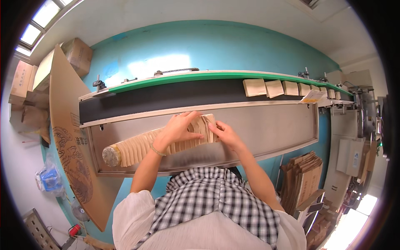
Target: The person collects stacks of paper products from a machine outlet and loads them into a conveyor tray, using cylindrical weights to keep them organized.
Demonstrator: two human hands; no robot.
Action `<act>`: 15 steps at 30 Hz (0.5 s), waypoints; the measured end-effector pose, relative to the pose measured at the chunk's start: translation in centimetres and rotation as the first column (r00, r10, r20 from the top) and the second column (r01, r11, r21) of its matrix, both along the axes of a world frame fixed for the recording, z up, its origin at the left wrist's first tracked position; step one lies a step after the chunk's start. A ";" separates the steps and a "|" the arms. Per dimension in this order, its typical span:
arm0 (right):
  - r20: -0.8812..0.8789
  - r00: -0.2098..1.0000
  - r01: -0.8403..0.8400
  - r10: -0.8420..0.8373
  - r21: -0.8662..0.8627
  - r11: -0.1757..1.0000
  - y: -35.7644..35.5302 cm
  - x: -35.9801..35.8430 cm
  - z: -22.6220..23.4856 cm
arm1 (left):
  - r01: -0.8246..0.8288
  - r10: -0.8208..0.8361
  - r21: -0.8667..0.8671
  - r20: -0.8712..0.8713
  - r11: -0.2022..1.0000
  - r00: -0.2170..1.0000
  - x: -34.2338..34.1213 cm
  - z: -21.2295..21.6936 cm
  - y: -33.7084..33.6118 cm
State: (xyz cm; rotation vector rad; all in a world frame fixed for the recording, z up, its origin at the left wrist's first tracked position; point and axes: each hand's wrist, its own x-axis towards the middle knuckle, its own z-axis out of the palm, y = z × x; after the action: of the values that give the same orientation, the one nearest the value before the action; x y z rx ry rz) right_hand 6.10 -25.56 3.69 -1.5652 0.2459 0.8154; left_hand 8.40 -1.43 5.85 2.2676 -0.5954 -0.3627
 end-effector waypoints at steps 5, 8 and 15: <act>0.038 0.991 0.121 -0.128 0.144 0.982 1.9 0.8 -0.8 | -0.050 0.051 -0.021 0.022 0.999 0.998 0.7 0.7 -0.2; -0.021 0.999 -0.035 0.033 -0.083 0.996 1.0 1.0 0.2 | -0.075 0.075 -0.002 -0.036 0.997 0.997 0.9 0.8 0.5; -0.015 0.842 0.528 -0.539 0.226 0.819 -1.6 6.0 -2.1 | -0.081 0.081 -0.003 -0.059 0.997 0.995 0.5 0.6 0.2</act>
State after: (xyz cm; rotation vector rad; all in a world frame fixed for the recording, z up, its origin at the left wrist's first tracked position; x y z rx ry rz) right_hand 12.07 -27.20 1.59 -1.2115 0.5155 0.3422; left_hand 8.92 -1.19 6.45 2.2600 -0.4722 -0.3863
